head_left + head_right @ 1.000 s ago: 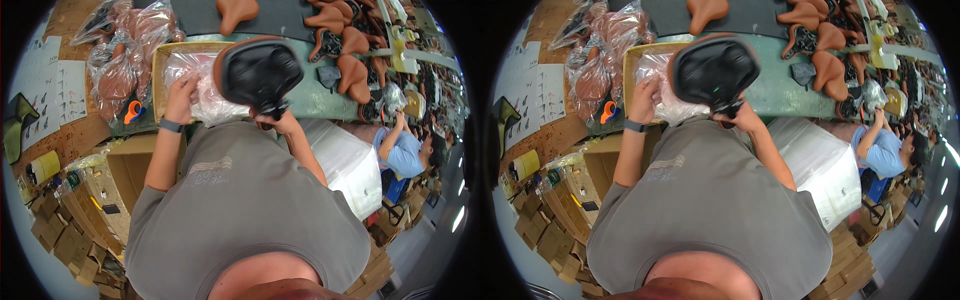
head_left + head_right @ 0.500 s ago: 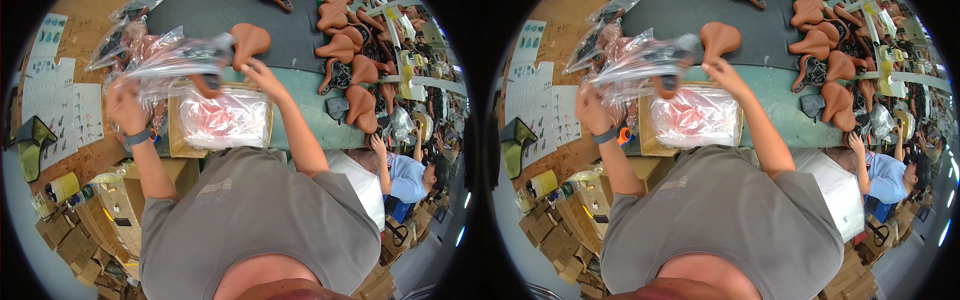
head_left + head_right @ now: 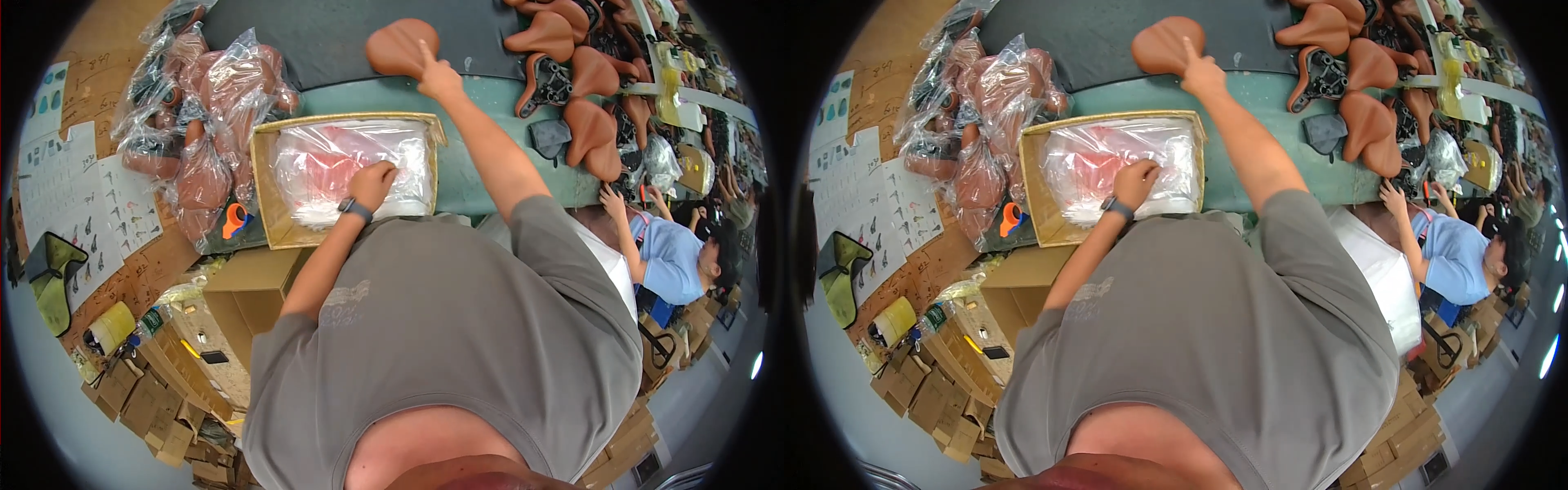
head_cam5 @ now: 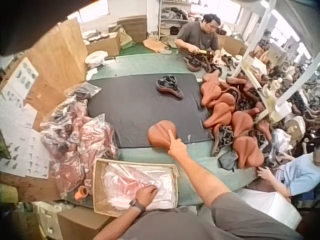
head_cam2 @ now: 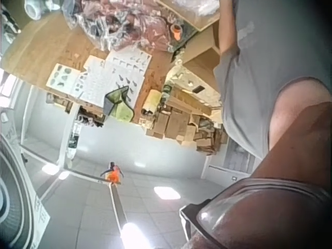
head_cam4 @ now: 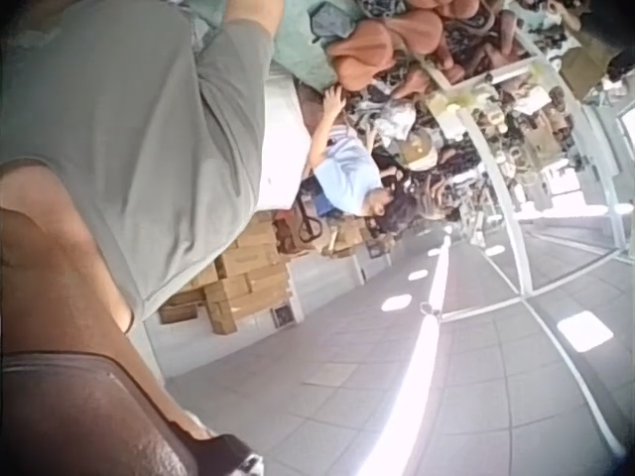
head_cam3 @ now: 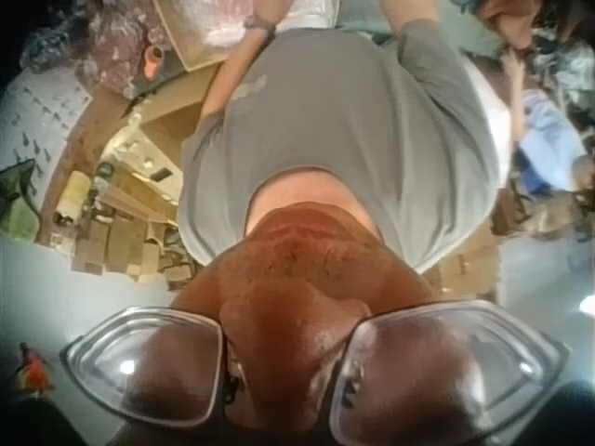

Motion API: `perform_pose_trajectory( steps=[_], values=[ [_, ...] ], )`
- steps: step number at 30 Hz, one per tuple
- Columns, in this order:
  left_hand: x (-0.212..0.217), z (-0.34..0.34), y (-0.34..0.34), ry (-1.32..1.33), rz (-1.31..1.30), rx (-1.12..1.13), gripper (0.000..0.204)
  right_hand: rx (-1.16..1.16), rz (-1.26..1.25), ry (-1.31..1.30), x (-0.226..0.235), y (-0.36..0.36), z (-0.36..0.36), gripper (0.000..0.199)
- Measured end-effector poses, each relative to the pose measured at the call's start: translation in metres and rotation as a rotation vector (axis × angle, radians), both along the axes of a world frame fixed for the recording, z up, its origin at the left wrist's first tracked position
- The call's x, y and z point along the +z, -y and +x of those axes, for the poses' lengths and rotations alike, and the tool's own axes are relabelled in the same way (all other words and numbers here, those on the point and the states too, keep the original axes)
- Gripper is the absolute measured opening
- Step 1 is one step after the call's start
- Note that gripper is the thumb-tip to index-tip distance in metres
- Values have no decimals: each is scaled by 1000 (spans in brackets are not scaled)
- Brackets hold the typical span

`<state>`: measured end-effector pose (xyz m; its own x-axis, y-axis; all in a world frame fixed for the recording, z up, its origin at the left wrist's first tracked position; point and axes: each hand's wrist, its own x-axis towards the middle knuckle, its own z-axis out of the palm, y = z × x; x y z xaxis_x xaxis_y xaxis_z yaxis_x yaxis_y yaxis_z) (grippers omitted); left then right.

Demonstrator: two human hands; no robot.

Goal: Packing bicycle seats into plastic bags and then into cardboard boxes.

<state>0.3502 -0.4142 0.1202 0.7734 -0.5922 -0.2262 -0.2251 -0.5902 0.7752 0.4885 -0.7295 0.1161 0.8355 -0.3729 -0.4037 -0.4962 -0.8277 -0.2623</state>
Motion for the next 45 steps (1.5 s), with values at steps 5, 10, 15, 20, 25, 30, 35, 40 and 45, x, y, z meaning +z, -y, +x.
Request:
perform_pose_trajectory(
  steps=[5, 10, 15, 20, 25, 30, 35, 40, 45],
  values=[
    [-79, -18, 29, 22, 184, -118, 27, -294, 173, 240, -34, 48, -217, 128],
    [-128, -33, 1, 30, 103, -8, 19, -1464, 1787, 170, 15, 5, -420, 55],
    [-85, -40, 5, -674, -130, 377, 18, -1471, 1537, 154, -6, -52, -515, 45],
    [-43, -51, -14, -928, -627, 800, 16, -1248, 1538, 469, 43, -83, -472, 50],
    [8, -49, -56, -143, -379, 417, 22, -863, 1694, 509, 120, -101, -424, 57],
    [90, -55, -65, -285, -677, 390, 36, -603, 1761, 435, 128, -116, -377, 60],
    [88, -67, -51, -62, -667, 327, 29, -388, 1834, 159, 145, -164, -313, 62],
    [86, -78, -51, 452, -487, 588, 16, -505, 1939, 125, 156, -203, -304, 58],
    [98, -87, -69, 245, -370, 379, 15, -564, 1927, 253, 171, -198, -301, 53]
  ],
)
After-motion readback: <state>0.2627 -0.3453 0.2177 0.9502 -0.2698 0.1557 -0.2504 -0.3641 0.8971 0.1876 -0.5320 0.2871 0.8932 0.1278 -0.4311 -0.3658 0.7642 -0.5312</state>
